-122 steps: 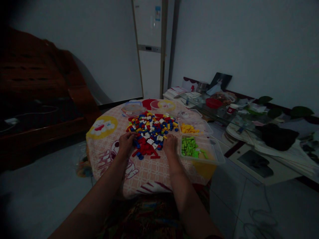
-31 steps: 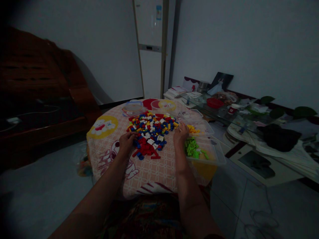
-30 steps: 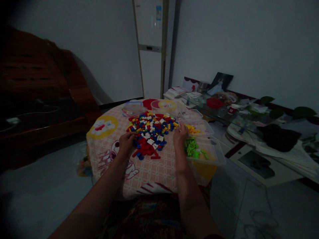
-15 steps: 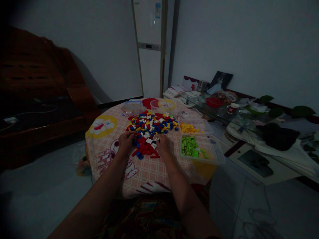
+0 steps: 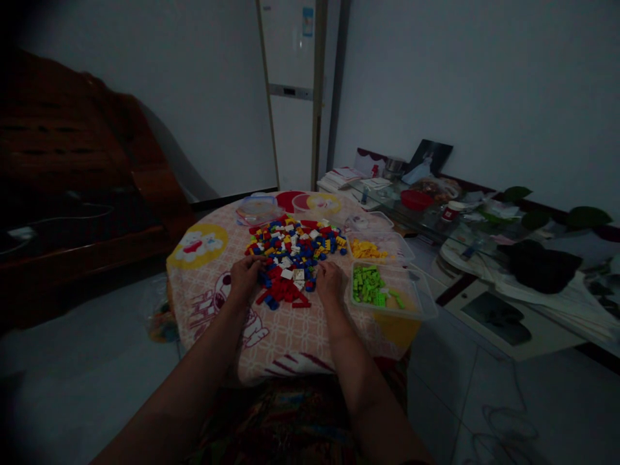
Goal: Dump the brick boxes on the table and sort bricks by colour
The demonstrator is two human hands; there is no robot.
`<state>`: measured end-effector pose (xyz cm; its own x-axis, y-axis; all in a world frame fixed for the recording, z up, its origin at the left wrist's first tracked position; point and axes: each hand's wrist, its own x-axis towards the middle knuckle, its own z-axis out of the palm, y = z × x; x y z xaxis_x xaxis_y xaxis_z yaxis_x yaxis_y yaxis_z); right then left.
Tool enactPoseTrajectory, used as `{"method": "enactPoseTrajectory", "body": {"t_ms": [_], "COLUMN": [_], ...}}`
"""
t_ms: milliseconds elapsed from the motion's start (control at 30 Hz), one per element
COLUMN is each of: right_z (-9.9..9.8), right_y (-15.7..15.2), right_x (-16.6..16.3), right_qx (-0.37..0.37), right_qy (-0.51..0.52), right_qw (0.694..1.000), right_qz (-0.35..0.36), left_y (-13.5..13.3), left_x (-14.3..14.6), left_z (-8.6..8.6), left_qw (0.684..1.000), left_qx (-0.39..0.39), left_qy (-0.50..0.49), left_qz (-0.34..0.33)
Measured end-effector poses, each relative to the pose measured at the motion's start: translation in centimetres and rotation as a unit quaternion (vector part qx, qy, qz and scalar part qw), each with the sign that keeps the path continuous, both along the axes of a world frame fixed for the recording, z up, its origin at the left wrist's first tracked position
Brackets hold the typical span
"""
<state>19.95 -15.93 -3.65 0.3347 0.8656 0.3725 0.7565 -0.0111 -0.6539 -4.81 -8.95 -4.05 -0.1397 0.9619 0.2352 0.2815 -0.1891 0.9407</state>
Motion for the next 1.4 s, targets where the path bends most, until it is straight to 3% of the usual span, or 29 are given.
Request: {"method": "enactPoseTrajectory", "body": {"t_ms": [267,467,733,900,1133,1400], "right_z": [-0.2,0.1,0.1,1.4,4.4,4.9], "right_y": [0.4,0.9,0.1,-0.7,-1.9,-3.7], "right_x": [-0.9,-1.1,-1.2,-0.7,3.3,8.6], "right_qx": [-0.024,-0.053,0.007,0.078,0.144,0.112], "right_qy": [-0.118,-0.144,-0.027,0.033,0.005,-0.045], "right_qw": [0.991,0.986,1.0,0.996,0.985,0.972], "right_qz": [0.054,0.062,-0.013,-0.029,-0.097,-0.201], "left_y": [0.1,0.2,0.4,0.7,0.7,0.3], "left_x": [0.1,0.1,0.0,-0.3,-0.2,-0.2], "left_z": [-0.1,-0.1,-0.3,-0.8,-0.8,-0.4], "left_qw": [1.0,1.0,1.0,1.0,1.0,1.0], "left_qx": [-0.002,0.0,0.008,0.013,0.006,0.012], "left_qy": [0.001,-0.004,-0.005,0.003,0.019,0.027], "left_qz": [0.006,0.003,0.005,-0.006,0.006,0.002]}}
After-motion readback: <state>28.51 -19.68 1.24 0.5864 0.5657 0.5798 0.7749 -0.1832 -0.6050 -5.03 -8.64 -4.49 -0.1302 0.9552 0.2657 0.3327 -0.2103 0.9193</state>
